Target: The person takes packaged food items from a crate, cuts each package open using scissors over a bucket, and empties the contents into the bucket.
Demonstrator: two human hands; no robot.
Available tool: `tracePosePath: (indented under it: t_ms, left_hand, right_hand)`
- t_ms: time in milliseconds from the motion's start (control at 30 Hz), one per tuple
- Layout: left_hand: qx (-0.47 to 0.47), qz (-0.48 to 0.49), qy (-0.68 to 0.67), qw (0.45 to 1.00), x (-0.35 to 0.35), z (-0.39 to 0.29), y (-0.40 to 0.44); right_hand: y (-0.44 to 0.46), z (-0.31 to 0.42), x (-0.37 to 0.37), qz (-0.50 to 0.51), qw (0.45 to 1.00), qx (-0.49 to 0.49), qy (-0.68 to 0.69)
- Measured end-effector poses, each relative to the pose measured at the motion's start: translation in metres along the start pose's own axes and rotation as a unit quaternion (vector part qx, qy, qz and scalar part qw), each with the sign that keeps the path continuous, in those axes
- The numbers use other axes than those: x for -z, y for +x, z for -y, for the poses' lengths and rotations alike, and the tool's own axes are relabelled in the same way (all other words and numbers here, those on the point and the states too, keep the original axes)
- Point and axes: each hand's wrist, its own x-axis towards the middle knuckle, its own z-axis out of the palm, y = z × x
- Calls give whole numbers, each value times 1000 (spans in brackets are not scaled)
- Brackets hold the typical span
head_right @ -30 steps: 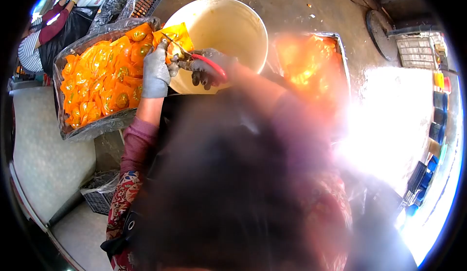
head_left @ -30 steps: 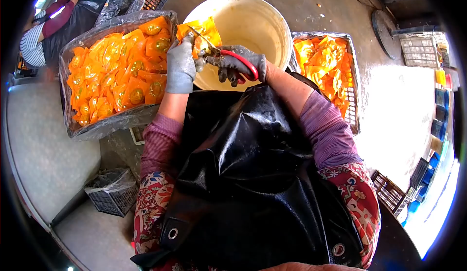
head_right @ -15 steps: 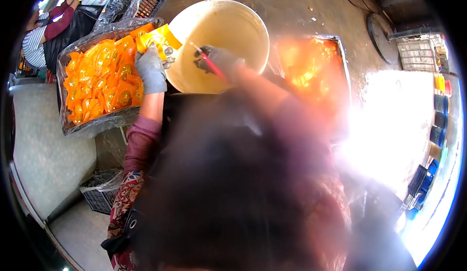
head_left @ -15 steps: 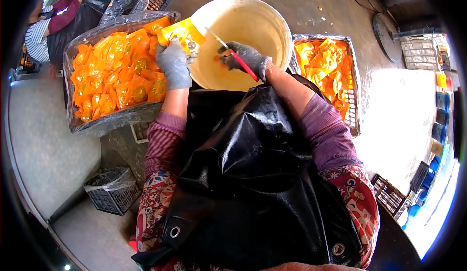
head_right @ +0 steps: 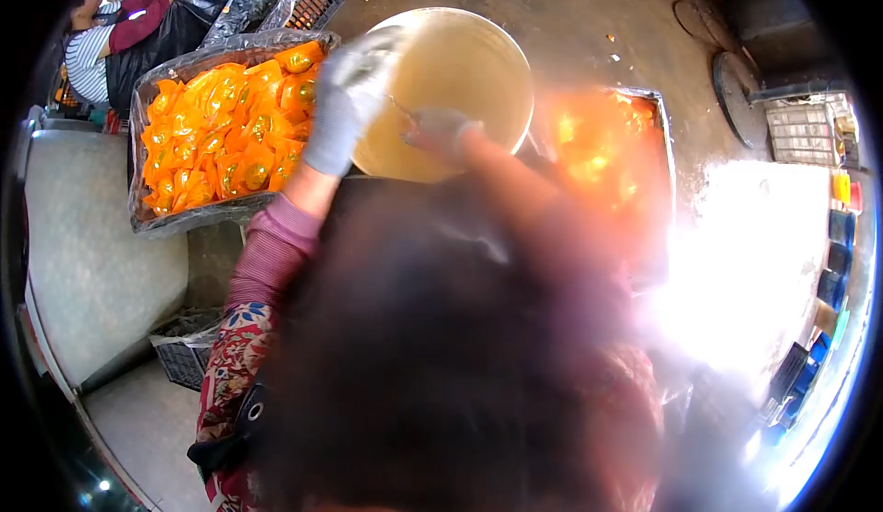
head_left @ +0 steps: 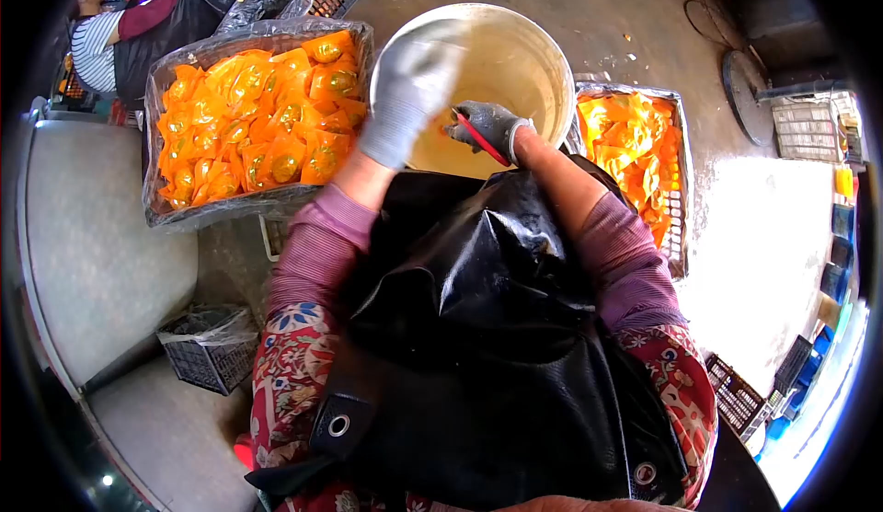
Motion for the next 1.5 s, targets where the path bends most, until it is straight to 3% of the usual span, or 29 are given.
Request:
tracePosePath:
  t_ms: [67,100,167,267,367,400,500,533,633,667,733,767,800,900,967,1000,1100,1133,1267,1500]
  left_hand:
    - [112,-54,112,986,42,83,-1]
    - [121,-67,309,941,65,109,-4]
    - [239,37,561,792,106,155,-5]
    - [217,50,709,670,113,160,-16]
    - [311,109,686,649,106,165,-12]
    - [259,75,696,666,107,166,-16]
    - [226,34,577,784,126,205,-25]
    - [174,-49,513,839,133,223,-37]
    - [254,-171,200,931,137,220,-36]
    - [222,-162,203,940,131,178,-29]
    - [314,-206,-34,926,115,123,-19]
    - [352,-219,-153,897,108,106,-19]
    - [363,-173,-172,899,101,95,-23]
    - [386,-70,-197,899,60,58,-39]
    - [414,-31,-194,889,42,37,-42]
    - [433,-31,-204,877,39,37,-43]
    - [457,26,-220,862,29,20,-38]
    - [440,46,-210,872,26,29,-42]
    - [478,76,-242,841,20,37,-41]
    - [487,36,-190,852,16,26,-45]
  right_hand:
    - [-4,5,4,-19,999,-21,35]
    - [-6,8,6,-29,998,-30,53]
    - [-3,7,4,-43,989,-51,135]
    - [-2,8,4,-65,988,-22,137]
    - [0,8,1,-62,986,-52,144]
    - [0,7,1,-55,986,-56,147]
    - [1,9,5,-41,987,-50,149]
    - [1,10,8,-38,988,-40,144]
    - [19,-12,-17,-90,981,-30,171]
    - [20,-15,-21,-113,975,-21,192]
    - [20,-14,-19,-159,959,4,235]
    - [15,3,-5,-148,908,-55,388]
    - [10,19,9,-158,825,-115,530]
    - [6,27,17,-186,761,-59,619]
    - [-5,30,23,-178,748,-2,639]
    - [-20,36,38,-168,770,2,615]
    - [-15,27,33,-188,803,-52,564]
    - [-15,29,31,-195,779,-47,594]
    - [-8,22,24,-195,786,-53,584]
    - [-5,18,16,-172,798,-89,571]
